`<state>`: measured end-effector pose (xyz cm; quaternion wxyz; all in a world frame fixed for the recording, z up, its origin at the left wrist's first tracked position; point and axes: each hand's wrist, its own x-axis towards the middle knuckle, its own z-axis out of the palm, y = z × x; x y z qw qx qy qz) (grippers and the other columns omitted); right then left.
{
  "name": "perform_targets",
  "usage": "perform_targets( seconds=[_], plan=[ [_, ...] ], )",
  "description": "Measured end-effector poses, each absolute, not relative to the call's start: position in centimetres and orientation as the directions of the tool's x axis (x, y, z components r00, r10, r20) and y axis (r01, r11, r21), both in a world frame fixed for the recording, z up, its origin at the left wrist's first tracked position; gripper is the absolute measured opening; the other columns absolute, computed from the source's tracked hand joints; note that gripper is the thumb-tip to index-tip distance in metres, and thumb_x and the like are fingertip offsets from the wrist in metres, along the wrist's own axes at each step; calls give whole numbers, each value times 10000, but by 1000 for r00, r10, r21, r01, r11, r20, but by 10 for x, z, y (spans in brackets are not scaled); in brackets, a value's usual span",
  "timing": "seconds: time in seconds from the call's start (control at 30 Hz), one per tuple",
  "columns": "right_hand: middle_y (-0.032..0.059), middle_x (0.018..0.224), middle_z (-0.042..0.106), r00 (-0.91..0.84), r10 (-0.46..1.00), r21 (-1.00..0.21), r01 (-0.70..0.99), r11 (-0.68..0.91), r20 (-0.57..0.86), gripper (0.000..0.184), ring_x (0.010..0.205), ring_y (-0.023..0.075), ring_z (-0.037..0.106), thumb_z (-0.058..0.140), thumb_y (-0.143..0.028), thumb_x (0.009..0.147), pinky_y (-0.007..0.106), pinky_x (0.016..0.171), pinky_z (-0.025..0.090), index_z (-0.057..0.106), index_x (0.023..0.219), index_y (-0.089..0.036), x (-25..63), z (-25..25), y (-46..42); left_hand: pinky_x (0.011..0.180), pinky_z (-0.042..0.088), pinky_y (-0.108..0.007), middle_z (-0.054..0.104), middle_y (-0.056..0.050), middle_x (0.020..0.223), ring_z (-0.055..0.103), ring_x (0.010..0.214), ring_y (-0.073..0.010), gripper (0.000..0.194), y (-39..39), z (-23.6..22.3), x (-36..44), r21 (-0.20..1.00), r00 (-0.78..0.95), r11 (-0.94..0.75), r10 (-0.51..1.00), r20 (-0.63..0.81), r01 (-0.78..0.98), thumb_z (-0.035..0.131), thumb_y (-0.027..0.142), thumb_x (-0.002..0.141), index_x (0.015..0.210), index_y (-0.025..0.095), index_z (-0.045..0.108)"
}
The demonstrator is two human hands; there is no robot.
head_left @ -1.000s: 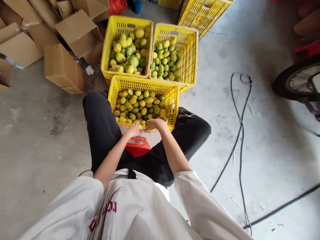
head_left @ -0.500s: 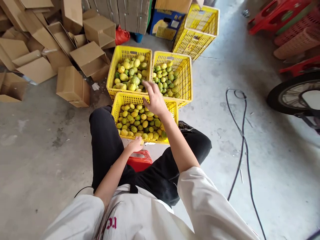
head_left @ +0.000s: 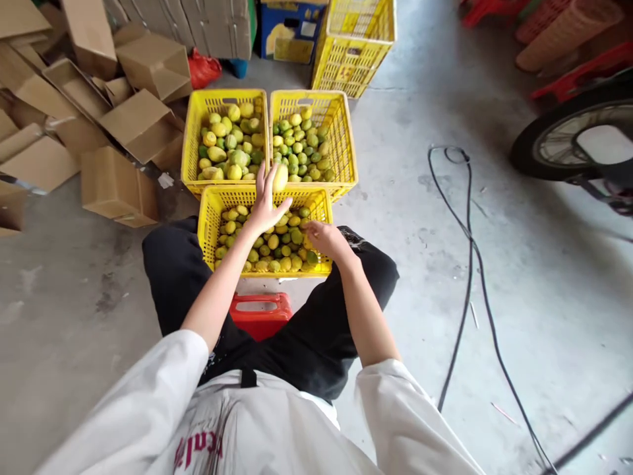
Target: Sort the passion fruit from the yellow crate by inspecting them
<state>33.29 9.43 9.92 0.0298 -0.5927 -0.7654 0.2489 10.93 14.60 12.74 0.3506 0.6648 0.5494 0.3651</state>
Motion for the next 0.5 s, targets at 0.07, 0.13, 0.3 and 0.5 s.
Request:
perform_targets(
  seconds=[0.07,0.13,0.3,0.5],
  plan=[
    [163,1273,860,-345,891,-415,886,205,-296,396,1158,294,826,538,-125,1071,330,1020,604,780,1383,-142,320,100,98,1469,198,-521,352,-90,1870,108,1824,-324,688,173,146,118,879,192,-323,943,270,351,758,251,991,1631,321,514],
    [171,1300,853,-381,853,-405,886,226,-356,405,1219,305,811,553,-136,1086,332,1047,589,760,1434,-130,308,101,99,1461,230,-511,396,-69,1850,156,1816,-325,641,178,145,118,890,220,-354,929,298,288,747,268,996,1607,326,562],
    [230,1453,788,-369,733,-328,921,208,-571,437,1370,352,762,595,-186,1120,355,1079,573,704,1535,-103,299,96,92,1459,220,-528,369,-164,1882,265,1789,-320,605,109,62,84,624,186,96,910,-371,775,584,326,1073,1663,210,525],
    [261,1423,792,-334,695,-321,934,156,-636,434,1372,396,758,611,-198,1107,397,1070,584,721,1513,-88,310,85,87,1278,465,-612,601,-301,1681,576,1584,-483,636,54,-8,58,168,-33,297,570,-821,940,645,374,1013,1596,121,604]
  ],
)
